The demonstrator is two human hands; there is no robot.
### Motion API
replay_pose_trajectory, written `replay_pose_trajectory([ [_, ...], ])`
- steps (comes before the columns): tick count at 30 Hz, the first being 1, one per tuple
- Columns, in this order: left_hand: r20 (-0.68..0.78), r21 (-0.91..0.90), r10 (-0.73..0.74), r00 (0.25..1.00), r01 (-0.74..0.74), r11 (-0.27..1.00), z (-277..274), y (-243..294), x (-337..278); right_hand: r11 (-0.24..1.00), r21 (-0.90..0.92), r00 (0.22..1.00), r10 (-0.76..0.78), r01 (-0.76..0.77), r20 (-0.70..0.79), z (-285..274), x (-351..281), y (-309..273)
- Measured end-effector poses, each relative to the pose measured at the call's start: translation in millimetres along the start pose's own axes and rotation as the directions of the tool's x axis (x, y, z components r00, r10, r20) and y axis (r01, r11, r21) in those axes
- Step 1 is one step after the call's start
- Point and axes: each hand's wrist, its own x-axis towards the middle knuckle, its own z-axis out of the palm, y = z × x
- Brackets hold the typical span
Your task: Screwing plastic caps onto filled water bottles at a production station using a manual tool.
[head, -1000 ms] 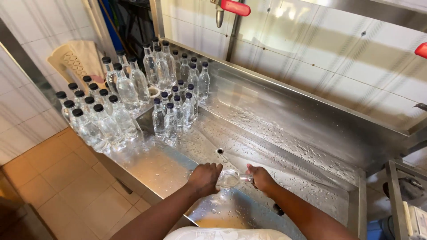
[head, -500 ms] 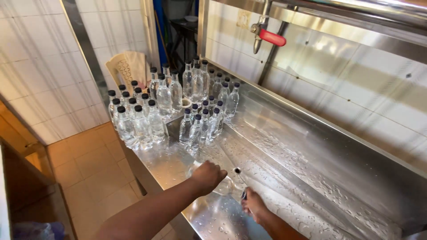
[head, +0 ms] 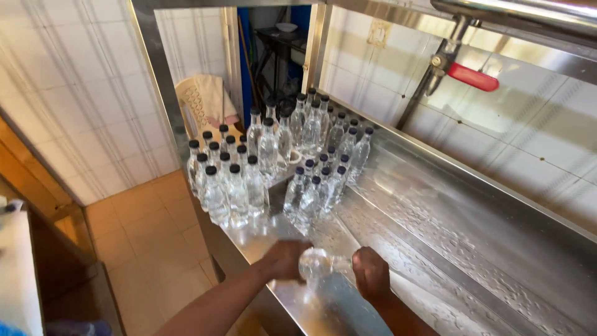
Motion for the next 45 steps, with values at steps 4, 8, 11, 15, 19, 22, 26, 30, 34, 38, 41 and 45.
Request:
replay_pose_trajectory([
  [4, 0.034, -0.106, 0.009, 0.999, -0.005, 0.994, 11.9, -21.0, -12.2, 0.983, -0.178, 0.998, 0.046, -0.038, 0.042, 33.0, 15.1, -0.4],
  [8, -0.402, 0.361, 0.301, 0.865, -0.152, 0.92, 51.1, -77.6, 16.5, 0.516, -0.209, 0.438, 0.837, -0.83, 0.327, 61.4, 38.2, -10.9],
  [11, -0.5, 0.455, 0.395, 0.77, -0.155, 0.877, 51.9, -98.0, 16.6, 0.124, -0.038, 0.091, 0.874, -0.992, 0.477, 68.0, 53.3, -43.5],
  [15, -0.632, 0.15, 0.161, 0.758, -0.084, 0.985, 51.1, -123.5, 45.6, 0.552, -0.157, 0.438, 0.778, -0.819, 0.451, 71.4, 123.6, -100.7],
  [19, -0.729, -0.008, 0.04, 0.683, -0.067, 0.998, 57.0, -139.7, 56.7, 0.737, -0.206, 0.646, 0.668, -0.644, 0.368, 123.3, 176.2, -85.8],
  [22, -0.662, -0.109, -0.06, 0.747, -0.017, 0.994, 42.2, -151.3, 29.0, 0.827, -0.342, 0.732, 0.558, -0.447, 0.391, 157.7, 212.5, -82.5],
  [26, -0.329, -0.514, -0.417, 0.847, 0.21, 0.832, 6.0, -160.0, -36.4, 0.784, -0.418, 0.722, 0.604, -0.459, 0.339, 192.0, 243.7, -74.5],
  [30, -0.219, -0.602, -0.652, 0.726, 0.425, 0.676, 69.3, -221.5, -31.6, 0.641, -0.238, 0.562, 0.761, -0.73, 0.325, 205.9, 246.2, -74.4],
  [34, -0.441, -0.326, -0.445, 0.779, 0.323, 0.889, 94.0, -244.8, -64.6, 0.793, 0.012, 0.79, 0.606, -0.61, 0.097, 226.4, 127.9, -62.7],
  [38, -0.339, -0.586, -0.601, 0.724, 0.337, 0.737, 73.5, -222.8, -98.5, 0.693, 0.3, 0.726, 0.469, -0.656, 0.504, 181.7, -8.0, -114.6],
  [41, -0.338, -0.656, -0.626, 0.703, 0.3, 0.692, 85.8, -229.0, -86.1, 0.815, 0.232, 0.758, 0.335, -0.532, 0.56, 140.6, -88.3, -103.0],
  [45, -0.346, -0.666, -0.608, 0.714, 0.27, 0.696, 81.7, -189.6, -93.4, 0.671, -0.276, 0.535, 0.727, -0.689, 0.431, 47.4, -128.0, -86.9],
])
